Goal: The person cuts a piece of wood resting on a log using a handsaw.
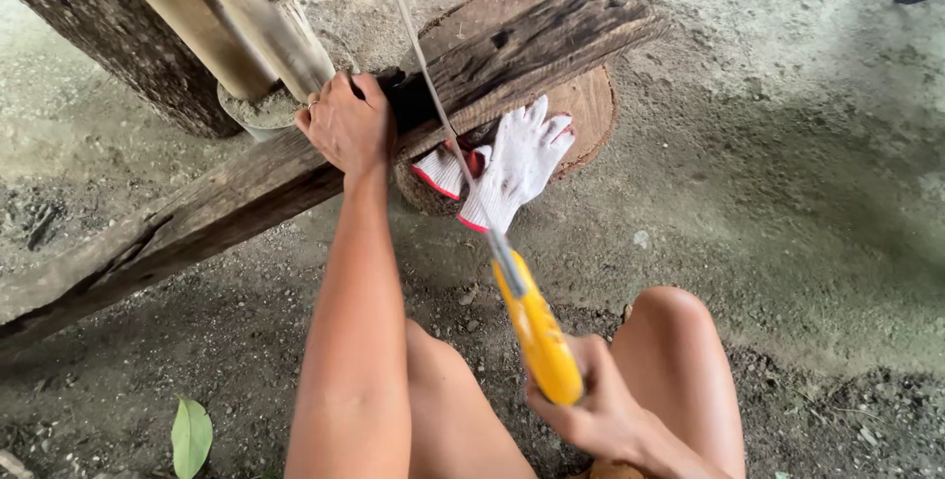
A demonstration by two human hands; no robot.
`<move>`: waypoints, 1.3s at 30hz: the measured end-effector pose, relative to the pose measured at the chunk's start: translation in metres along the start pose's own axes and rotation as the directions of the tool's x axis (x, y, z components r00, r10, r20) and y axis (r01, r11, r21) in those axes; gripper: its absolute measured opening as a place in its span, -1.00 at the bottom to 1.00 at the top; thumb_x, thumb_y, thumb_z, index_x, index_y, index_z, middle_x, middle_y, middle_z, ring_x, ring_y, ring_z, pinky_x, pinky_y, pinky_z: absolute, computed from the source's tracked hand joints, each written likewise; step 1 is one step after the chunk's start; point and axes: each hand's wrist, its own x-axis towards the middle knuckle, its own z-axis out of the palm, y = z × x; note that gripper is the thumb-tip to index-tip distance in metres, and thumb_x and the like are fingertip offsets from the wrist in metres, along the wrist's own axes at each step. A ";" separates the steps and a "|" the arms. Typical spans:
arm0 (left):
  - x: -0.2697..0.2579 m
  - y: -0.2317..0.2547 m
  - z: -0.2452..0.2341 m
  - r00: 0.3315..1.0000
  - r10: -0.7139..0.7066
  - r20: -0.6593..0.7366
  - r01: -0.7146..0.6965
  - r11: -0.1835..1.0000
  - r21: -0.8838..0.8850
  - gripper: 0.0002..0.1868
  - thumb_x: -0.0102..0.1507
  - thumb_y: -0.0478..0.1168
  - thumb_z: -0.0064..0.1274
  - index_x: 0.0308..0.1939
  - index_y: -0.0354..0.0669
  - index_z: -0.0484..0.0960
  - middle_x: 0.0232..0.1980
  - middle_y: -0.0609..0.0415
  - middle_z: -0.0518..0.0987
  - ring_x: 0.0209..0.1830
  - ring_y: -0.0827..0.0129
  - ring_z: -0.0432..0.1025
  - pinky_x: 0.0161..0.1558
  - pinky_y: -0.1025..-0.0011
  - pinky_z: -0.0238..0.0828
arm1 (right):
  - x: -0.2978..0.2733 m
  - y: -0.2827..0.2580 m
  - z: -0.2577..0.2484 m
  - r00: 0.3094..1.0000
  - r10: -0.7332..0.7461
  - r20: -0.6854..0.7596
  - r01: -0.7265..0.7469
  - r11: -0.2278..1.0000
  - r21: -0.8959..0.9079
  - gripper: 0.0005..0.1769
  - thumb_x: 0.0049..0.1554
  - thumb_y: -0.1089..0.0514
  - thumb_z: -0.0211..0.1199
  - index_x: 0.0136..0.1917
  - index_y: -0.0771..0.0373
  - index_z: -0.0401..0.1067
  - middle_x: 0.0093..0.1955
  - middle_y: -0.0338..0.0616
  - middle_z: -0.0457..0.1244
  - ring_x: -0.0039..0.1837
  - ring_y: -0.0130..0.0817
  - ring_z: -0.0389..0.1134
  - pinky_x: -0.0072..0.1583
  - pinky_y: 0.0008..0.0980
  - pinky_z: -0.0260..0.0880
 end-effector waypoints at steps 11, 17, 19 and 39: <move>-0.005 -0.005 0.009 0.995 0.015 -0.096 -0.011 0.999 0.034 -0.61 0.35 0.01 -0.13 -0.16 -0.14 0.73 -0.11 -0.05 0.70 0.05 0.15 0.47 0.21 0.14 0.13 | 0.238 -0.036 0.019 0.935 -0.305 -0.179 0.315 0.949 0.026 -0.90 0.07 0.31 0.29 -0.14 0.35 0.40 -0.27 -0.35 0.18 -0.19 -0.59 0.14 -0.17 -0.44 0.23; 0.006 -0.004 0.014 0.999 0.018 -0.048 -0.014 0.997 0.075 -0.61 0.23 0.01 -0.14 -0.21 -0.09 0.75 -0.23 -0.10 0.69 -0.09 0.05 0.49 0.16 0.00 0.09 | -0.011 0.026 0.007 1.000 0.001 0.017 0.001 0.994 -0.112 -0.87 0.08 0.39 0.37 -0.16 0.28 0.44 -0.30 -0.16 0.25 -0.25 -0.42 0.23 -0.18 -0.39 0.27; 0.002 -0.003 0.007 0.999 0.026 -0.029 -0.027 0.999 -0.021 -0.58 0.35 0.00 -0.18 -0.28 -0.20 0.70 -0.24 -0.07 0.69 -0.12 0.15 0.50 0.19 0.11 0.14 | -0.066 0.025 0.016 0.921 0.227 -0.315 -0.211 0.974 0.084 -0.55 -0.13 0.34 0.42 0.01 0.16 0.34 -0.10 -0.27 0.33 -0.04 -0.49 0.36 0.03 -0.54 0.30; 0.013 0.002 0.004 0.991 0.034 -0.132 -0.038 0.999 -0.030 -0.58 0.31 0.00 -0.15 -0.14 -0.18 0.74 -0.09 -0.14 0.69 -0.02 0.06 0.48 0.20 0.11 0.11 | 0.069 0.002 0.004 0.953 -0.303 -0.020 0.301 0.951 -0.065 -0.92 -0.02 0.36 0.22 -0.24 0.30 0.35 -0.33 -0.26 0.21 -0.25 -0.48 0.22 -0.16 -0.39 0.29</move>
